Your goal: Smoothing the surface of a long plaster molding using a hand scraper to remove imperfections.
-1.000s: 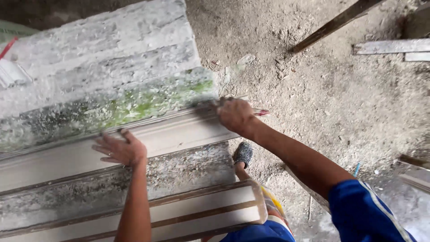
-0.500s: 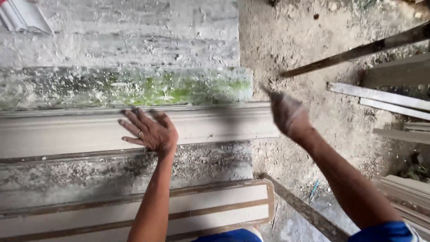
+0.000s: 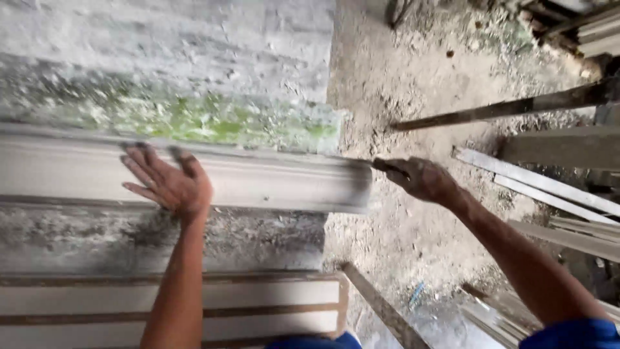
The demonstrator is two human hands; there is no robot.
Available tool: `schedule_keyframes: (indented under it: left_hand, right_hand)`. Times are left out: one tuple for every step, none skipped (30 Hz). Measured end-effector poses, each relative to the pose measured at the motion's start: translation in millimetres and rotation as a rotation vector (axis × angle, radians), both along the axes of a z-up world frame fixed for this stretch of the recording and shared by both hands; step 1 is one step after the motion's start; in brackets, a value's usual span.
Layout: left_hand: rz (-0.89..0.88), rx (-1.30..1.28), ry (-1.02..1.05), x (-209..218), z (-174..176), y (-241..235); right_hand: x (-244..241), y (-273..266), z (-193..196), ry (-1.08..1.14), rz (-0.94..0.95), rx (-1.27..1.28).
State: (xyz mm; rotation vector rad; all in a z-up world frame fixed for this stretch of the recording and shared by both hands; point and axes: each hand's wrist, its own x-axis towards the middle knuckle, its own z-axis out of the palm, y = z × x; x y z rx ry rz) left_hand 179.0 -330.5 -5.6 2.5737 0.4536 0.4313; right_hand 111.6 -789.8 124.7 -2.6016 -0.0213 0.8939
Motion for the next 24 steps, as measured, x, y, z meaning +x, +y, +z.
schedule_keyframes:
  left_hand:
    - [0.022,-0.017,0.034,0,3,-1]
    - [0.044,-0.033,0.068,1,6,0]
    - [0.055,-0.030,0.067,0,2,0]
    - [0.044,-0.020,0.036,0,-2,2]
    - [0.038,-0.007,0.012,-4,-5,5]
    - [0.053,-0.001,0.017,3,-5,2]
    - [0.063,0.001,0.012,3,-4,2]
    - [0.073,0.005,0.007,2,-3,3]
    - [0.084,0.007,0.022,-2,-3,1]
    - [0.080,-0.005,-0.008,-5,-1,0]
    - [0.081,-0.017,-0.065,3,1,-1]
    - [0.097,-0.014,-0.078,0,-12,0]
    - [0.090,0.045,-0.122,0,-26,6]
    - [0.083,0.104,-0.165,1,-42,12]
    - [0.083,0.108,-0.150,3,-35,11]
    - [0.074,0.062,-0.166,4,-29,10]
    - [0.077,0.013,-0.180,1,-24,6]
    - [0.089,0.013,-0.162,-2,-31,9]
    - [0.084,0.079,-0.188,0,-38,11]
    - [0.079,0.145,-0.213,1,-43,12]
    - [0.089,0.151,-0.223,0,-41,11]
    - [0.090,0.157,-0.243,-1,-40,9]
    - [0.084,0.162,-0.264,0,-39,7]
    - [0.085,0.165,-0.273,7,-40,10]
  right_hand:
    - [-1,-15,-18,-0.061,0.123,-0.047]
    - [-2,-28,-36,-0.123,0.247,-0.090]
    - [5,-26,-35,-0.125,0.258,-0.086]
    - [12,-22,-35,-0.017,0.272,-0.133]
    - [18,-17,-35,0.097,0.292,-0.177]
    - [28,-16,-36,0.100,0.308,-0.171]
    - [34,-12,-37,0.034,0.413,-0.174]
    - [39,-9,-38,-0.033,0.517,-0.173]
    - [40,-2,-48,-0.020,0.529,-0.167]
    - [41,6,-57,-0.096,0.635,-0.231]
    - [55,14,-67,-0.201,0.743,-0.302]
    - [58,23,-40,-0.216,0.757,-0.304]
    - [61,36,-16,0.056,0.513,-0.312]
    - [64,49,6,0.323,0.264,-0.311]
    - [60,38,6,0.338,0.267,-0.306]
    - [57,28,6,0.263,0.317,-0.290]
    - [55,15,7,0.190,0.376,-0.278]
    - [56,33,9,0.206,0.390,-0.278]
    - [63,51,10,0.183,0.408,-0.254]
    - [70,68,13,0.160,0.426,-0.231]
    - [74,74,8,0.148,0.434,-0.229]
    - [78,80,3,0.131,0.504,-0.273]
    - [82,86,-2,0.116,0.566,-0.318]
    - [89,81,3,0.106,0.565,-0.317]
